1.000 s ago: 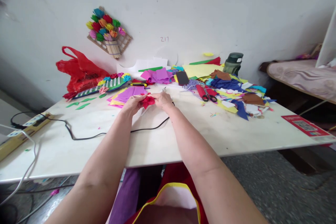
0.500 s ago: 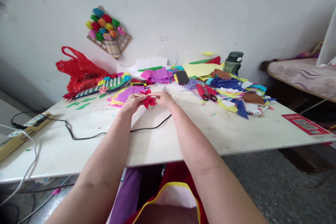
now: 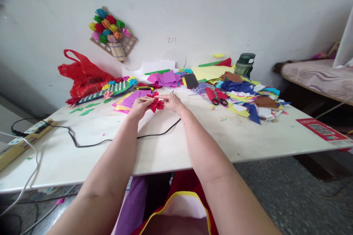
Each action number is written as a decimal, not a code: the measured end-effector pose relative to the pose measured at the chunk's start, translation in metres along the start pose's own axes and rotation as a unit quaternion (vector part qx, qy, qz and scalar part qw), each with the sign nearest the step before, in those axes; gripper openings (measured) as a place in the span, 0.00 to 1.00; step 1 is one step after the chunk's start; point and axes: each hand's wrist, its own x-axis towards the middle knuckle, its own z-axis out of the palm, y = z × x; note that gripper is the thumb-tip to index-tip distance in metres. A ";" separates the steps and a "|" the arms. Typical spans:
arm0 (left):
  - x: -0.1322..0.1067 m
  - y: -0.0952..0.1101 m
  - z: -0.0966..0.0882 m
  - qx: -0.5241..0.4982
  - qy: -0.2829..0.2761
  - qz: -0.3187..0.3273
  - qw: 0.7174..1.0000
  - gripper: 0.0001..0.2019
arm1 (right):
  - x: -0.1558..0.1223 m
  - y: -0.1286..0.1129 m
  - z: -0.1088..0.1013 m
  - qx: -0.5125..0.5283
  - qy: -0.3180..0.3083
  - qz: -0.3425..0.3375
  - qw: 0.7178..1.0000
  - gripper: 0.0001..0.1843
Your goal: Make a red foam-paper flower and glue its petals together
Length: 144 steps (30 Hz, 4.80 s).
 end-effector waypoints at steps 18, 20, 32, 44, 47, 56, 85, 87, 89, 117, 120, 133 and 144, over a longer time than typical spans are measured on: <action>0.007 0.001 0.002 -0.026 0.054 -0.090 0.994 0.34 | 0.002 -0.004 -0.001 -0.011 -0.001 0.041 0.999 0.23; 0.006 0.001 0.001 -0.026 0.047 -0.074 0.996 0.32 | 0.002 -0.007 -0.002 -0.011 -0.001 0.042 0.999 0.23; 0.004 0.003 -0.005 -0.076 0.047 -0.021 0.996 0.18 | 0.000 -0.007 0.000 -0.007 0.011 0.047 0.999 0.21; 0.003 -0.001 -0.002 -0.053 0.028 -0.042 0.997 0.15 | 0.002 0.002 0.005 0.008 0.005 0.059 0.998 0.23; 0.002 -0.003 -0.002 -0.045 0.020 -0.038 0.998 0.18 | 0.002 0.000 0.004 0.001 -0.003 0.052 0.999 0.22; 0.003 -0.006 -0.003 -0.040 0.008 -0.018 0.999 0.22 | 0.000 -0.004 0.002 -0.025 0.004 0.037 0.999 0.21; 0.012 -0.010 -0.016 -0.100 0.156 0.041 0.982 0.21 | -0.007 -0.012 -0.031 -0.218 0.026 0.143 0.965 0.09; 0.012 -0.010 -0.016 -0.097 0.158 0.040 0.982 0.21 | -0.007 -0.009 -0.034 -0.249 0.050 0.175 0.951 0.11; 0.012 -0.009 -0.016 -0.094 0.162 0.038 0.982 0.22 | -0.006 -0.007 -0.038 -0.286 0.075 0.208 0.932 0.14; 0.012 -0.012 -0.016 -0.078 0.180 0.022 0.980 0.23 | -0.005 -0.023 0.005 -0.408 -0.053 0.244 0.878 0.32; 0.011 -0.012 -0.017 -0.076 0.174 0.028 0.981 0.24 | -0.006 -0.023 0.005 -0.410 -0.042 0.257 0.874 0.30; 0.013 -0.012 -0.017 -0.078 0.182 0.025 0.980 0.24 | -0.006 -0.004 -0.033 -0.162 0.109 0.284 0.939 0.15; 0.015 -0.014 -0.019 -0.071 0.209 0.002 0.975 0.22 | -0.012 -0.033 -0.034 0.190 0.041 0.153 0.969 0.25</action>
